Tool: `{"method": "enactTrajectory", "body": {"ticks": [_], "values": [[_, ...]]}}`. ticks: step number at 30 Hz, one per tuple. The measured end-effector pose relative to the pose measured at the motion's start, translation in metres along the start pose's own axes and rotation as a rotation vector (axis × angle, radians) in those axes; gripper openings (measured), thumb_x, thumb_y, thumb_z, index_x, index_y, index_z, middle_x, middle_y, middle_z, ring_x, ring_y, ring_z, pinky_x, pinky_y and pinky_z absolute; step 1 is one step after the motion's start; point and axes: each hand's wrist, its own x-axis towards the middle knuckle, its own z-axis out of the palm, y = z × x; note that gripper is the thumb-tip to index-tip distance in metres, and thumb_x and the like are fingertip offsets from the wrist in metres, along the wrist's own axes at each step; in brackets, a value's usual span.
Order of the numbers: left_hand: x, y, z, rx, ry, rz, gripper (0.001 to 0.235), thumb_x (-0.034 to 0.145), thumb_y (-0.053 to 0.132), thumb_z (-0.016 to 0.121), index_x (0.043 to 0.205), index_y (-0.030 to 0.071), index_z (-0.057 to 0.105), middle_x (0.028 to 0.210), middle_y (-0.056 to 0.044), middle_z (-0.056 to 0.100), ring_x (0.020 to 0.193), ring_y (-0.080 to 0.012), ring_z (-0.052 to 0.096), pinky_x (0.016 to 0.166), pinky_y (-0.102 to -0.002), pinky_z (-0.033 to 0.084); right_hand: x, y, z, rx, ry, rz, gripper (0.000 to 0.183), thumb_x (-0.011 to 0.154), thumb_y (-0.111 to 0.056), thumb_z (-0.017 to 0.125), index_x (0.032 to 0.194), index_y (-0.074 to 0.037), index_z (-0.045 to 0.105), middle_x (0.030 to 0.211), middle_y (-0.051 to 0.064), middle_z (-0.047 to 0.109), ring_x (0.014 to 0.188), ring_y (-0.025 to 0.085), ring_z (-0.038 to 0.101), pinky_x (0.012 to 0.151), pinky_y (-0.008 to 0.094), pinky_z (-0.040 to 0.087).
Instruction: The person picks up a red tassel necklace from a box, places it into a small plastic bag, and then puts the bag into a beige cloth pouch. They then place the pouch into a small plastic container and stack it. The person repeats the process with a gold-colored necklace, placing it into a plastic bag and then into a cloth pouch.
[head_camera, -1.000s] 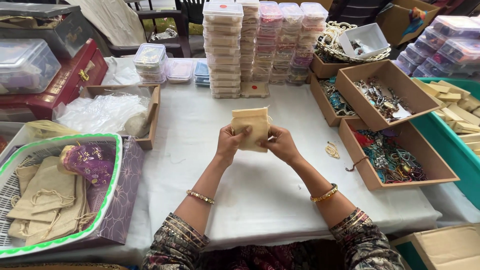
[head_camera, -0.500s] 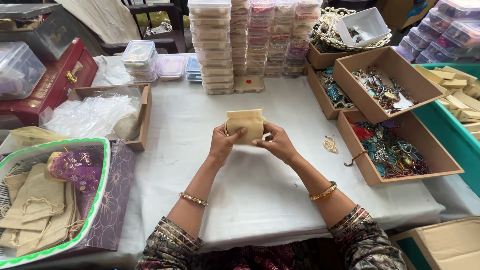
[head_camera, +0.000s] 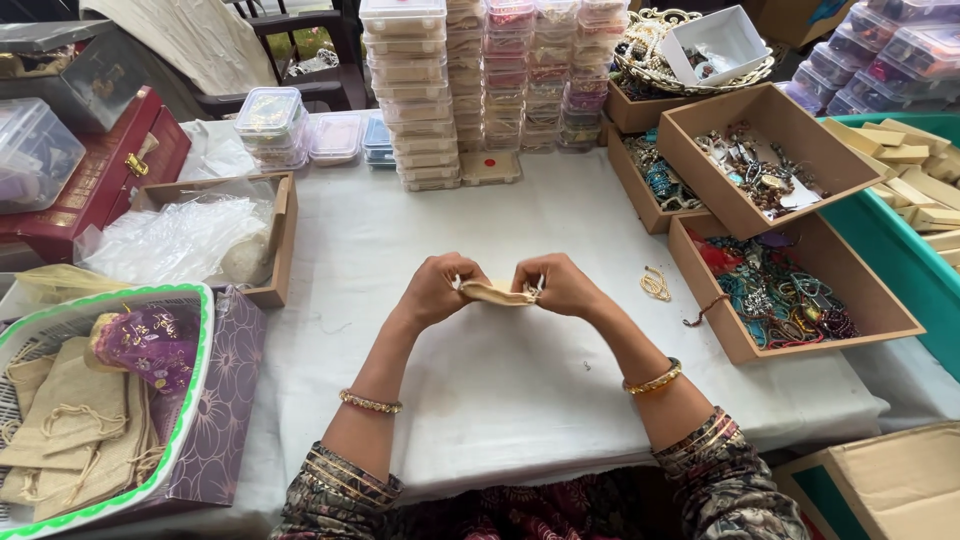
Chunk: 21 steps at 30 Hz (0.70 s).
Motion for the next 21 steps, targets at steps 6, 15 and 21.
{"method": "enactTrajectory", "body": {"ticks": [6,15,21], "values": [[0.000,0.009,0.009,0.013,-0.339,-0.349,0.020,0.085,0.025,0.078,0.095,0.008,0.075,0.076,-0.007,0.074,0.067,-0.0190,0.066,0.065,-0.035,0.053,-0.011,-0.031,-0.020,-0.151,-0.389,0.108,0.036,0.069,-0.008,0.086,0.103,-0.008,0.074,0.091,0.004,0.078,0.083,0.015,0.069,0.081,0.033,0.057],[0.002,-0.013,0.028,0.197,-0.135,-0.409,0.027,0.093,0.036,0.070,0.101,0.010,0.067,0.081,-0.010,0.075,0.075,-0.0265,0.072,0.070,-0.041,0.054,0.004,-0.002,0.007,-0.240,-0.107,0.260,0.043,0.080,-0.038,0.083,0.110,-0.008,0.075,0.084,0.010,0.076,0.076,0.020,0.070,0.071,0.037,0.055],[0.002,-0.010,0.041,0.308,-0.020,-0.433,0.026,0.093,0.034,0.069,0.109,0.014,0.065,0.086,-0.009,0.075,0.083,-0.0299,0.072,0.073,-0.044,0.056,0.006,-0.003,0.016,-0.288,-0.001,0.374,0.042,0.078,-0.039,0.085,0.107,-0.010,0.074,0.081,0.009,0.075,0.074,0.022,0.071,0.069,0.039,0.056]]}}
